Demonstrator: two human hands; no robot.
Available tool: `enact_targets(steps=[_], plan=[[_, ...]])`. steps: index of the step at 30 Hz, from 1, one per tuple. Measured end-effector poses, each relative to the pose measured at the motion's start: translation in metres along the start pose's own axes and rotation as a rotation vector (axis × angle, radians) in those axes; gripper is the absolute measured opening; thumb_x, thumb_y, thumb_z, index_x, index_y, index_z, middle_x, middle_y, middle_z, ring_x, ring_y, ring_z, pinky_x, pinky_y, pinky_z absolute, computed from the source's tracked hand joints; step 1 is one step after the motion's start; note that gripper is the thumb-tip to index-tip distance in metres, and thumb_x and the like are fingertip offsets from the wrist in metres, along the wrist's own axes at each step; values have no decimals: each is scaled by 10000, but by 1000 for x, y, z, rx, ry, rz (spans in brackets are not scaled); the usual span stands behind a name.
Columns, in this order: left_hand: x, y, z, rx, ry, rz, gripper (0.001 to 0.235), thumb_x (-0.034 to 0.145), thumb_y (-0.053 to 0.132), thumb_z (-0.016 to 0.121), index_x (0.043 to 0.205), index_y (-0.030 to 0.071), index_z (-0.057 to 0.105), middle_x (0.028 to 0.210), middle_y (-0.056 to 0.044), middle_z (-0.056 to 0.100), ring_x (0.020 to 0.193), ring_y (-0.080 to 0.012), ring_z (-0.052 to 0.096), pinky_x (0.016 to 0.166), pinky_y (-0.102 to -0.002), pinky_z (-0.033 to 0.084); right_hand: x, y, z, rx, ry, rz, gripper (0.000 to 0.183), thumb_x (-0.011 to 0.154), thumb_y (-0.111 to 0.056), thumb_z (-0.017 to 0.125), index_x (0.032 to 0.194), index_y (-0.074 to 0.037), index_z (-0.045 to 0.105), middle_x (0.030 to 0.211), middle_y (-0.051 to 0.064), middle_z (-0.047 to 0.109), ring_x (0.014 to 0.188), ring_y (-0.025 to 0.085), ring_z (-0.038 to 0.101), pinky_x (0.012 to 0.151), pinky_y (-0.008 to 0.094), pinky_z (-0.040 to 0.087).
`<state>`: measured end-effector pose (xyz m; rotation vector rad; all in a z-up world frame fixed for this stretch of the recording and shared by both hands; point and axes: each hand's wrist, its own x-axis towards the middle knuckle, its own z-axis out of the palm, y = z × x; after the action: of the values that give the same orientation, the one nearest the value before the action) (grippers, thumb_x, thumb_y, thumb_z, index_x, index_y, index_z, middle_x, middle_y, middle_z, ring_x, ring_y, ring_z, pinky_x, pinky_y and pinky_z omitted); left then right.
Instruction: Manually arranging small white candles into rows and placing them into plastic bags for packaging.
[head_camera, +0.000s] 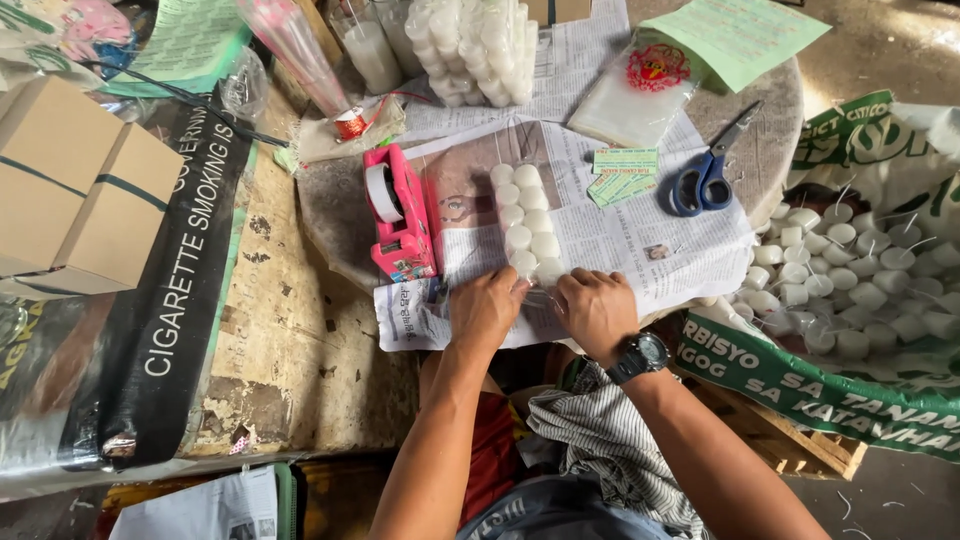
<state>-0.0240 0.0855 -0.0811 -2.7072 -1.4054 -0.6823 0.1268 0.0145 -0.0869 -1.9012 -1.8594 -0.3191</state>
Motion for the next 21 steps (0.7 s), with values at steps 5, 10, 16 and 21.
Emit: enact_targets(steps=[5, 10, 16, 21], plan=[[1, 22, -47, -43, -87, -101, 369, 704, 495, 567, 752, 131, 531, 688, -84, 614, 656, -310, 629, 597, -435, 488, 7, -18, -47, -38, -239, 226, 361, 656, -448, 595, 813, -128, 531, 765, 43, 571, 751, 240, 613, 684, 381, 443], [3, 18, -35, -47, -103, -100, 415, 766, 535, 481, 785, 124, 539, 710, -90, 623, 687, -306, 637, 623, -419, 493, 13, -9, -33, -59, -248, 230, 381, 677, -451, 590, 853, -115, 558, 799, 46, 574, 746, 237, 623, 672, 365, 444], [3, 14, -23, -81, -78, -49, 299, 784, 453, 514, 722, 162, 553, 660, -59, 616, 678, -273, 637, 602, -398, 501, 5, 15, 0, 56, -5, -57, 182, 766, -330, 524, 729, -152, 537, 651, 10, 519, 663, 240, 613, 596, 359, 446], [1, 15, -23, -74, -20, -52, 289, 751, 444, 550, 658, 171, 532, 587, -59, 601, 636, -260, 634, 577, -396, 503, 3, 18, 8, 104, 31, -128, 216, 793, -338, 486, 687, -152, 516, 629, 12, 493, 631, 244, 592, 577, 358, 416]])
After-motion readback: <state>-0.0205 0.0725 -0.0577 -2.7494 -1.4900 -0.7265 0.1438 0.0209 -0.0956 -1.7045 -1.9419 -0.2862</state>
